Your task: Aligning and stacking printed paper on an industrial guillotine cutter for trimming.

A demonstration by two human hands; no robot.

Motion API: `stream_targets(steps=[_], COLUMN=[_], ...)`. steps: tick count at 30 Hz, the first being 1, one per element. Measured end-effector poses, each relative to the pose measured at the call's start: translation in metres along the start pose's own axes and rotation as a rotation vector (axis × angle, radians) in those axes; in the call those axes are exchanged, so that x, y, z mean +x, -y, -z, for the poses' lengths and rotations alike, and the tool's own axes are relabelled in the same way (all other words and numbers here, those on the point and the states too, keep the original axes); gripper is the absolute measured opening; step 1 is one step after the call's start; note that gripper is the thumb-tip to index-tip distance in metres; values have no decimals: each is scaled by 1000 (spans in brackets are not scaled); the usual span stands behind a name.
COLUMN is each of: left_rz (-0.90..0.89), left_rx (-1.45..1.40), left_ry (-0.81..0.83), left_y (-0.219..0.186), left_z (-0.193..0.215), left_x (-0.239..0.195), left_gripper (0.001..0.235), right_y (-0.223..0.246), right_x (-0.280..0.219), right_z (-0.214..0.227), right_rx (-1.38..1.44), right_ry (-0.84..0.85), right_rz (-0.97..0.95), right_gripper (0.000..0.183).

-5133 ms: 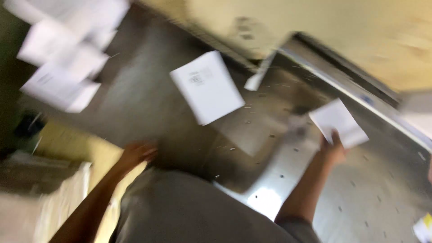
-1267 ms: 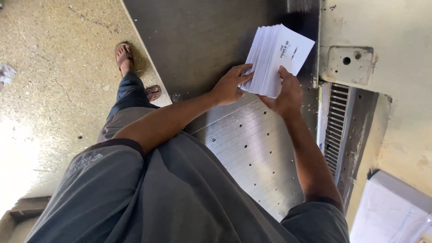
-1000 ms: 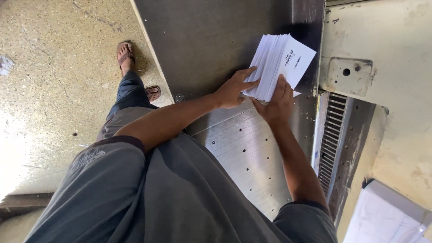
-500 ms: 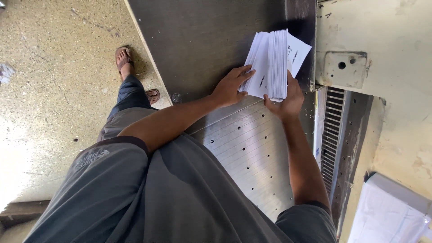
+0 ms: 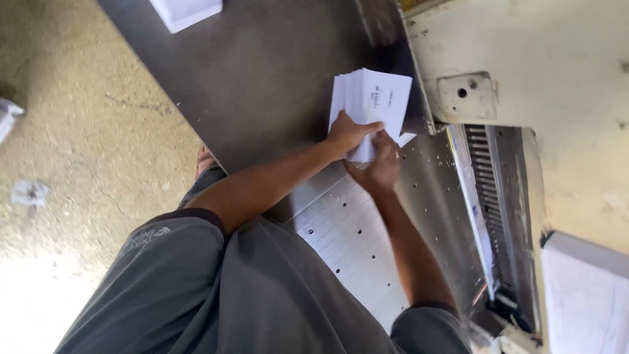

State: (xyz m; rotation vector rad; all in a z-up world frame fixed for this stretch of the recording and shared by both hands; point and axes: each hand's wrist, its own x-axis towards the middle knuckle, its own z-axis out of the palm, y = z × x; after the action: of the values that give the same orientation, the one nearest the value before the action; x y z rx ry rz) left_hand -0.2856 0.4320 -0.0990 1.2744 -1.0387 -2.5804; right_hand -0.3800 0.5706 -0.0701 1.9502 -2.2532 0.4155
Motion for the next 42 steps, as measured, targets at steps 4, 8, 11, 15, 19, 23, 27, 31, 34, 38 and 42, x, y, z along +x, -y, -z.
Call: stream_targets(steps=[4, 8, 11, 15, 19, 23, 27, 31, 34, 38, 42], left_rz=[-132, -311, -162, 3, 18, -185, -268, -489, -694, -675, -709], left_rx=[128, 142, 189, 615, 1197, 1450, 1396, 1119, 852, 676, 622], left_ry=[-121, 143, 351, 431, 452, 561, 586, 622, 681, 768, 719], left_y=[29, 32, 40, 102, 153, 201, 255, 275, 279, 324, 357], left_z=[1, 16, -10, -51, -83, -148, -201, -252, -281, -260, -267], left_x=[20, -5, -51, -89, -147, -185, -184, -215, -244, -241, -238], left_gripper=[90, 76, 94, 114, 78, 47, 53, 61, 83, 129, 125], right_y=[25, -31, 40, 36, 73, 111, 77, 46, 21, -9, 1], right_x=[-15, -109, -99, -206, -323, -371, -424, -470, -491, -575, -539], right_z=[21, -2, 71, 66, 27, 62, 127, 189, 231, 158, 182], right_rx=[331, 585, 1407, 1825, 1079, 710, 670, 663, 764, 1095, 1184], right_ry=[-38, -245, -163, -143, 50, -77, -171, -364, -478, -483, -693], right_rz=[-132, -776, -1107, -1362, -1776, -1763, -1697, -1478, -1296, -1038, -756], right_gripper=[82, 91, 83, 76, 54, 39, 68, 55, 42, 79, 115])
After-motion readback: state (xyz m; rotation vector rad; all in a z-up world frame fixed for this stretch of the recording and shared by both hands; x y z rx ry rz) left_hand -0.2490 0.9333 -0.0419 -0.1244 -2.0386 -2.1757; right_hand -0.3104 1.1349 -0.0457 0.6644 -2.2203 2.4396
